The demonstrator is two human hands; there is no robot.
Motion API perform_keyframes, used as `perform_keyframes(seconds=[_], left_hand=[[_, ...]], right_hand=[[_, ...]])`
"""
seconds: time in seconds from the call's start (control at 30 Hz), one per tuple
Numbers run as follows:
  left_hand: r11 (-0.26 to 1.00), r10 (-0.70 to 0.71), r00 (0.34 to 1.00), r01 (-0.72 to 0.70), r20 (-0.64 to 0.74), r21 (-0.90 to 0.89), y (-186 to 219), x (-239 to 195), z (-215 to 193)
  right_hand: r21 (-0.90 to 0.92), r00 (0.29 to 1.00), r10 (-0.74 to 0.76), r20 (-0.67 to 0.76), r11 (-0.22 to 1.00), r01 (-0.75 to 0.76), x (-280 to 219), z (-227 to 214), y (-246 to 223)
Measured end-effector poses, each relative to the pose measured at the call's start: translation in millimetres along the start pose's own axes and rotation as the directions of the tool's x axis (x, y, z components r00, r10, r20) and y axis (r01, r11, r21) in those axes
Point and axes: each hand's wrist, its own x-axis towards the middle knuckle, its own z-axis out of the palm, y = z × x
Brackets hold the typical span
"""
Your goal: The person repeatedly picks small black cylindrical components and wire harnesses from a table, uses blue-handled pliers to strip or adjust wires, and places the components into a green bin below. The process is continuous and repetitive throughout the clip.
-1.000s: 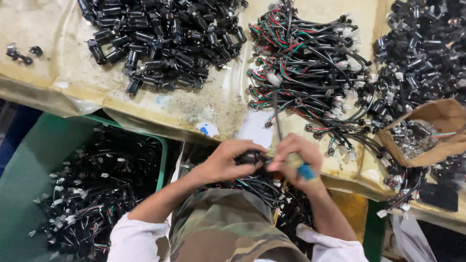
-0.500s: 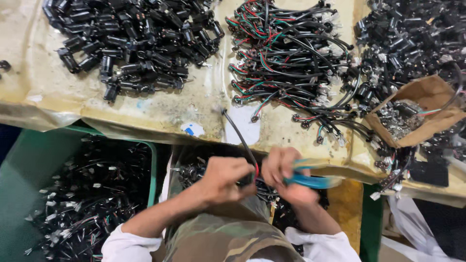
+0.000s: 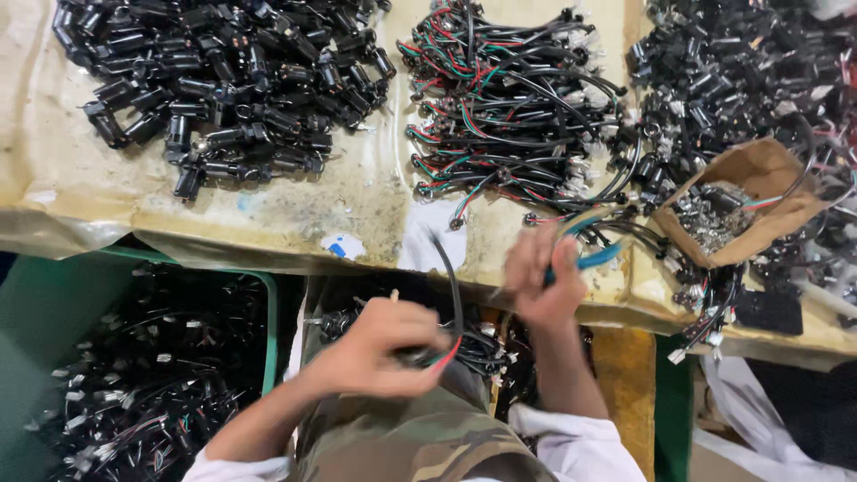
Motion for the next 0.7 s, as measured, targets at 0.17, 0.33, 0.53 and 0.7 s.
perform_keyframes(seconds=[0.17, 0.33, 0.53, 0.7], left_hand=[[0.901, -0.201, 0.968, 0.123, 0.151, 0.416, -9, -21, -14], [0.927, -0.207, 0.933, 0.091, 0.296, 0.363, -29, -53, -17], [0.545, -0.082, 0.831, 0.500, -0.550, 0.673, -84, -70, -116], [0.196, -0.040, 0.837, 0.542, -0.546, 0.817, -113, -73, -181]], right_hand=[[-0.995, 0.967, -0.242, 0.075, 0.039, 0.087, 78, -58, -7], [-0.929, 0.949, -0.161, 0.271, -0.302, 0.213, 102, -77, -15], [-0.872, 0.968, 0.064, 0.242, -0.423, 0.246, 97, -80, -23], [-0.862, 0.992, 0.103, 0.074, -0.494, 0.116, 103, -87, -23]])
